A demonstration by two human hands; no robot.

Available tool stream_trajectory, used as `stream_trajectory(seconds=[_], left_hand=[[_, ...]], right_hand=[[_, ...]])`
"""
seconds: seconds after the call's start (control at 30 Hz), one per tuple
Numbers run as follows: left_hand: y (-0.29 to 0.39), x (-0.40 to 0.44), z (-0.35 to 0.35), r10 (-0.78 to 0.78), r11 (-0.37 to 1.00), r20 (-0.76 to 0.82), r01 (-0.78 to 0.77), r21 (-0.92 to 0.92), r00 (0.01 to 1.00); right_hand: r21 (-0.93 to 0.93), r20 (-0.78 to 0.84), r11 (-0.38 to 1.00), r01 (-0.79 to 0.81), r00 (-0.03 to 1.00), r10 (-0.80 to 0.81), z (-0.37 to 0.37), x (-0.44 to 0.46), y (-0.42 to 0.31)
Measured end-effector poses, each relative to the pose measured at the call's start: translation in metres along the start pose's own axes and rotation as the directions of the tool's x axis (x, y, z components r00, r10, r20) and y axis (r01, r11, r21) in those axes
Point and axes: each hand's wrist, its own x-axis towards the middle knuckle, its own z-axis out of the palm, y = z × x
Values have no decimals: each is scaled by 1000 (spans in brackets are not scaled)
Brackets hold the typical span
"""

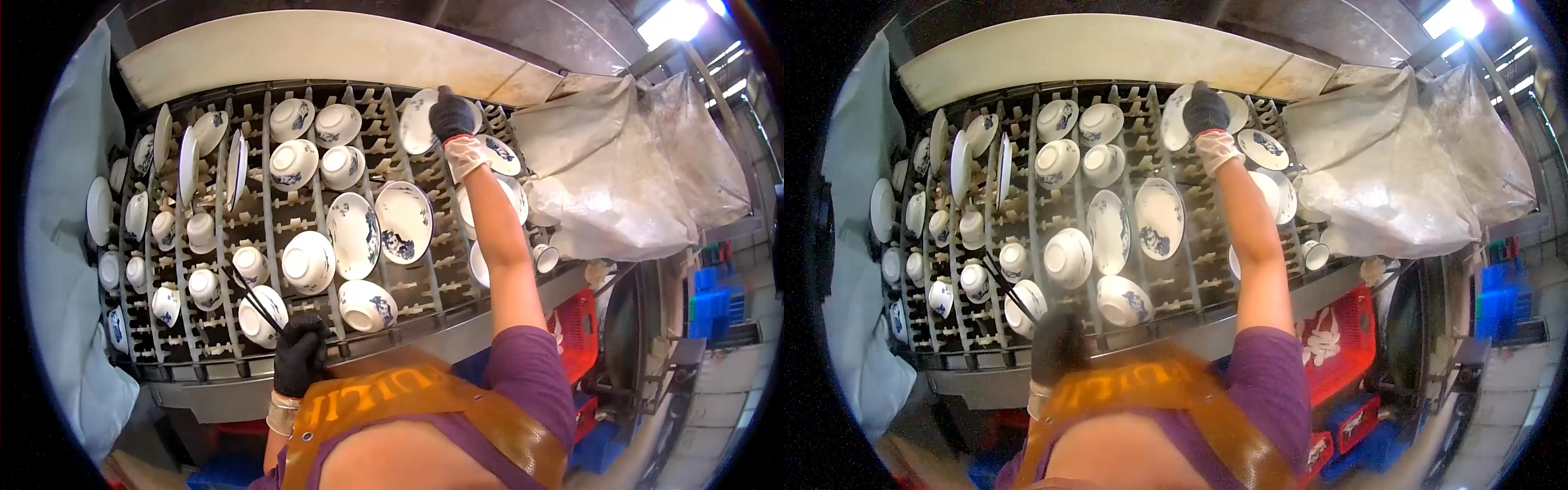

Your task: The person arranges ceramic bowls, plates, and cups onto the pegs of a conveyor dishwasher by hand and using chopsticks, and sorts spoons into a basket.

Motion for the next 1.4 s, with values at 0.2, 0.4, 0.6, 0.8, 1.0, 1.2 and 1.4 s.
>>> stream_trajectory(seconds=[0.2, 0.4, 0.6, 0.8, 1.0, 1.2, 1.4], left_hand=[[-13, 2, 4, -4, 998, -55, 7, 58, 998], [-15, 7, 18, -204, 907, -101, 150, -395, 974], [-17, 10, 19, -263, 896, -51, 224, -383, 963], [-38, 11, 17, -186, 924, 23, 183, -335, 982], [-47, 9, 21, -66, 998, -60, 65, -13, 996], [-23, 16, 43, -74, 997, 26, 75, -30, 997], [-43, 12, 51, -10, 1000, -89, 12, 21, 996]], right_hand=[[169, 148, 983, 72, 984, -98, 57, 27, 50], [102, 62, 850, -517, 856, 513, 71, 53, 132], [396, 123, 917, 52, 986, -110, 15, 75, 94], [-157, -96, 515, 843, 506, -857, 26, 63, 62], [-17, -233, 926, 377, 899, -371, 38, 31, 104], [-279, 312, 954, -107, 930, 195, 61, -1, 184], [-285, 16, 940, -188, 980, 200, 30, 11, 197]])
